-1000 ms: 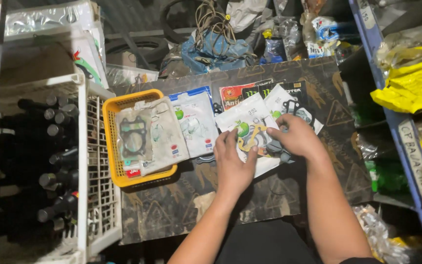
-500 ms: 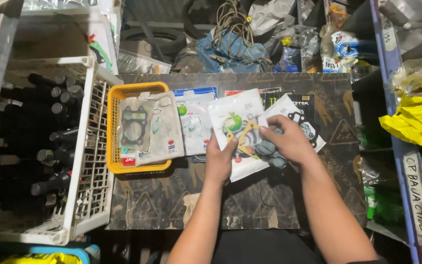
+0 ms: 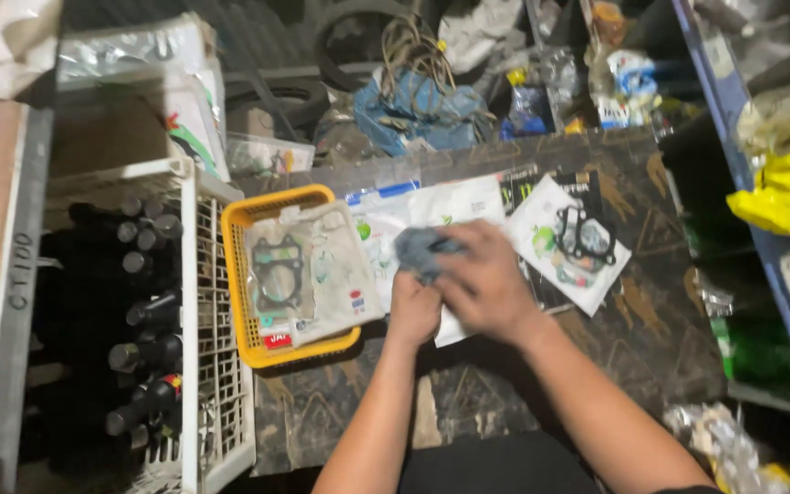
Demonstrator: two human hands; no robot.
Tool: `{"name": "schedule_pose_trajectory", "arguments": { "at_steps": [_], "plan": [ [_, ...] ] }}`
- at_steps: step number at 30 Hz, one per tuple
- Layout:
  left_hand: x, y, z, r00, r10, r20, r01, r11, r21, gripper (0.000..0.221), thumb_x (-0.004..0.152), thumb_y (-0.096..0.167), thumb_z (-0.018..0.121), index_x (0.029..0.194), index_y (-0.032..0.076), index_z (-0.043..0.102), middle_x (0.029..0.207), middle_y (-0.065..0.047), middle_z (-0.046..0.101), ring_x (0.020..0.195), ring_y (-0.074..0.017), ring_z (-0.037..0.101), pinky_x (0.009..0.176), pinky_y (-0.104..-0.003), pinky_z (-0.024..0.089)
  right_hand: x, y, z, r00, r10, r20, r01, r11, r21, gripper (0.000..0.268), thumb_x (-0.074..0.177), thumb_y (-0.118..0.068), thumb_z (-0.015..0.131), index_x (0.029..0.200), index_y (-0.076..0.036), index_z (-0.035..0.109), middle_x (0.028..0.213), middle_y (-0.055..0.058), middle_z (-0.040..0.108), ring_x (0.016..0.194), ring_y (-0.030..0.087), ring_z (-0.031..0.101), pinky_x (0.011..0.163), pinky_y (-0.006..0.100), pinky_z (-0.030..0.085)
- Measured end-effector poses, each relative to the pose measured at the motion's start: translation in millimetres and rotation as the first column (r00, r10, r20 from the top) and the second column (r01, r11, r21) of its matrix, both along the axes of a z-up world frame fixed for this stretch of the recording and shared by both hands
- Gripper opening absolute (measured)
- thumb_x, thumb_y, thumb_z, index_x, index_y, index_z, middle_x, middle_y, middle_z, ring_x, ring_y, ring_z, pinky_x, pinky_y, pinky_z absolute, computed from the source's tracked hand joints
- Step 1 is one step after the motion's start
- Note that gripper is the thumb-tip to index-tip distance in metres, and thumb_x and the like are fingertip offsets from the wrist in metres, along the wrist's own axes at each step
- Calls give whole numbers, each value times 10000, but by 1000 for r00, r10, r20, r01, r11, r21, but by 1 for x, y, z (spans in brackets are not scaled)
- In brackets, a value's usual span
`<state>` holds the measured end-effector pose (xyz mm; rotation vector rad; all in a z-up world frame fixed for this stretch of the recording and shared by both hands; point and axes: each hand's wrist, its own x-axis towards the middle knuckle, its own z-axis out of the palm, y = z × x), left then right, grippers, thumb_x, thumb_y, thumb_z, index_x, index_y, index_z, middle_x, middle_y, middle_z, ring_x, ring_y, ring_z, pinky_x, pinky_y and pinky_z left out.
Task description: Cleaning and wiping down various motorcycle engine gaskets using a cloth.
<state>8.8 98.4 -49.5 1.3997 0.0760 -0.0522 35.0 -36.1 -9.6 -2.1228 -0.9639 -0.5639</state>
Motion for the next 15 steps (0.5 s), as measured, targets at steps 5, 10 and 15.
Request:
{"name": "schedule_pose_trajectory", "arguments": {
  "at_steps": [5, 10, 15],
  "plan": [
    [-25, 6, -10, 997, -79, 4, 79, 995, 56, 492, 937, 79, 652, 1413, -4, 563, 1269, -239, 668, 1250, -337, 595, 1096, -533, 420, -1, -3, 12, 900, -375, -224, 405, 908, 109, 331, 903, -159, 741, 1202, -40, 661, 1128, 229, 662, 1087, 462, 632, 942, 535, 498],
    [-28, 6, -22, 998, -55, 32, 52, 993, 103, 429, 961, 119, 638, 1389, 90, 615, 1253, -140, 694, 1229, -273, 609, 1092, -489, 442, -2, -6, -4, 971, -165, -171, 161, 986, -34, 347, 855, -278, 782, 1198, -227, 769, 1045, -21, 700, 983, 244, 732, 874, 343, 569],
    [-37, -22, 4, 997, -66, 47, 60, 991, 120, 435, 960, 82, 584, 1390, 13, 579, 1221, -234, 692, 1217, -317, 610, 1055, -532, 449, -6, -29, 8, 890, -399, -221, 403, 915, -29, 365, 916, -251, 730, 1220, -49, 717, 1015, 201, 726, 950, 417, 716, 817, 516, 558]
  ]
}}
